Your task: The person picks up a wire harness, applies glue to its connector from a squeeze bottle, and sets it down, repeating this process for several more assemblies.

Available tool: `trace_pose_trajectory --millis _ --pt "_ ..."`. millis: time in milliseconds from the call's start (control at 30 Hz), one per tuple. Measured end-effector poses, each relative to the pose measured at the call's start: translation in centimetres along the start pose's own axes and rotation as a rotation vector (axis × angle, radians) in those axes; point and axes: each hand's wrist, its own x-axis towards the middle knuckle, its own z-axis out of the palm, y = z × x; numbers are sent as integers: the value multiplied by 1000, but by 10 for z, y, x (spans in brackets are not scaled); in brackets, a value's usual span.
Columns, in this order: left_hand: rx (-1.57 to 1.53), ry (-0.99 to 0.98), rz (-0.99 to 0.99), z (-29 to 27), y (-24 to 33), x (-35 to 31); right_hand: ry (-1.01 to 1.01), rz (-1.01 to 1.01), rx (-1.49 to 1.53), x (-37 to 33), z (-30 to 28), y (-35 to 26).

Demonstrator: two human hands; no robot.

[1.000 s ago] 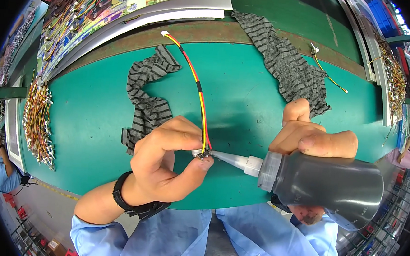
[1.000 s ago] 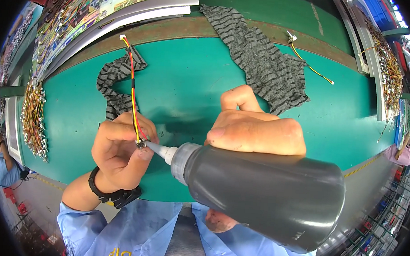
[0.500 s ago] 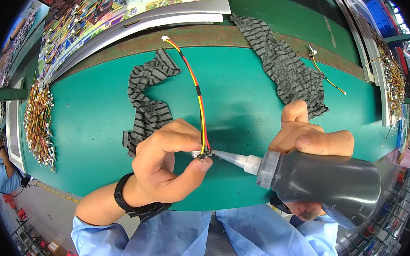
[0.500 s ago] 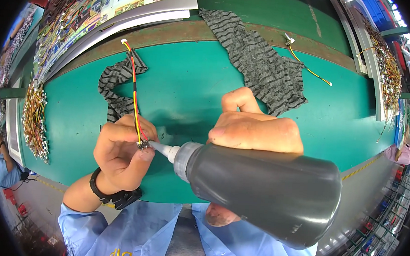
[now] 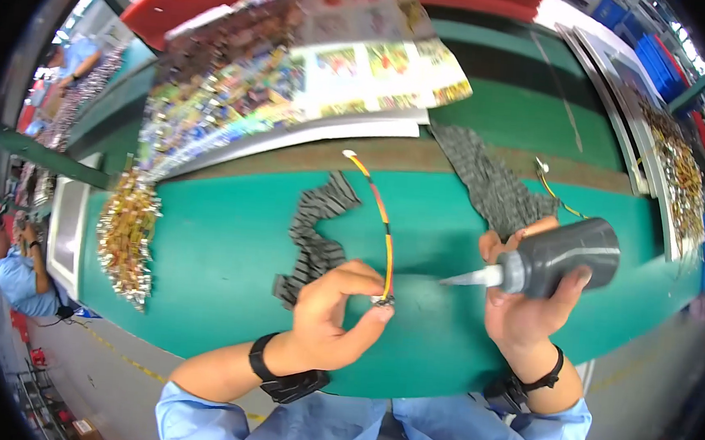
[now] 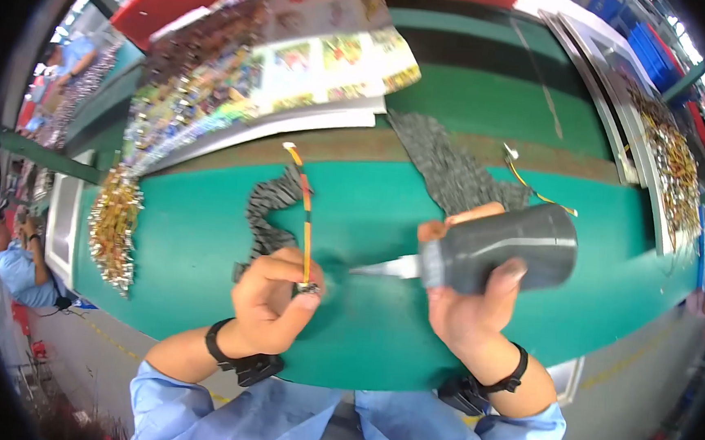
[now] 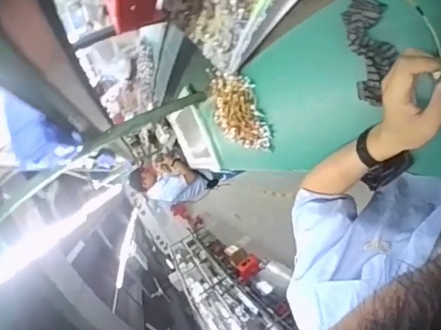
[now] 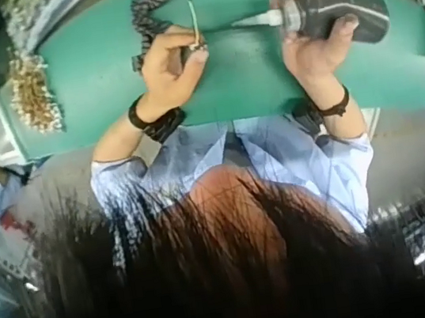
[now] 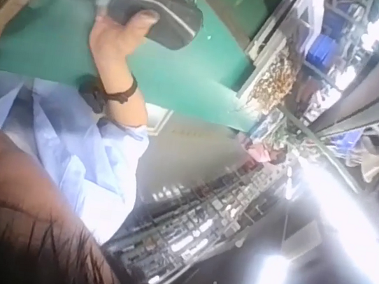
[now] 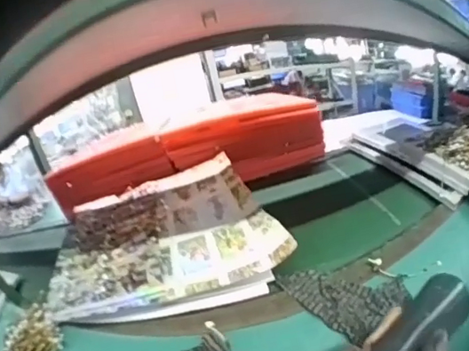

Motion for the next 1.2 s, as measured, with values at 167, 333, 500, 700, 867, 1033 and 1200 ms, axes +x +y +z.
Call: trace_pose_trajectory --millis 167,333,500,700,867,1033,1200 --pt "335 -138 59 -23 49 25 233 516 408 5 -6 -12" --pt "869 -111 85 -86 81 93 377 733 545 12 -1 -20" --pt "968 -40 -65 -179 72 165 320 756 575 12 1 -17" --pt "1176 -73 54 -250 25 251 236 737 610 14 -4 -8" --pt "1275 -118 -13 -301 -34 287 199 755 612 18 -7 -2" --pt "1291 -128 -126 -315 -64 300 165 738 620 20 -8 -4" --pt "1348 -134 -191 -318 -84 301 149 734 637 18 -12 -1"
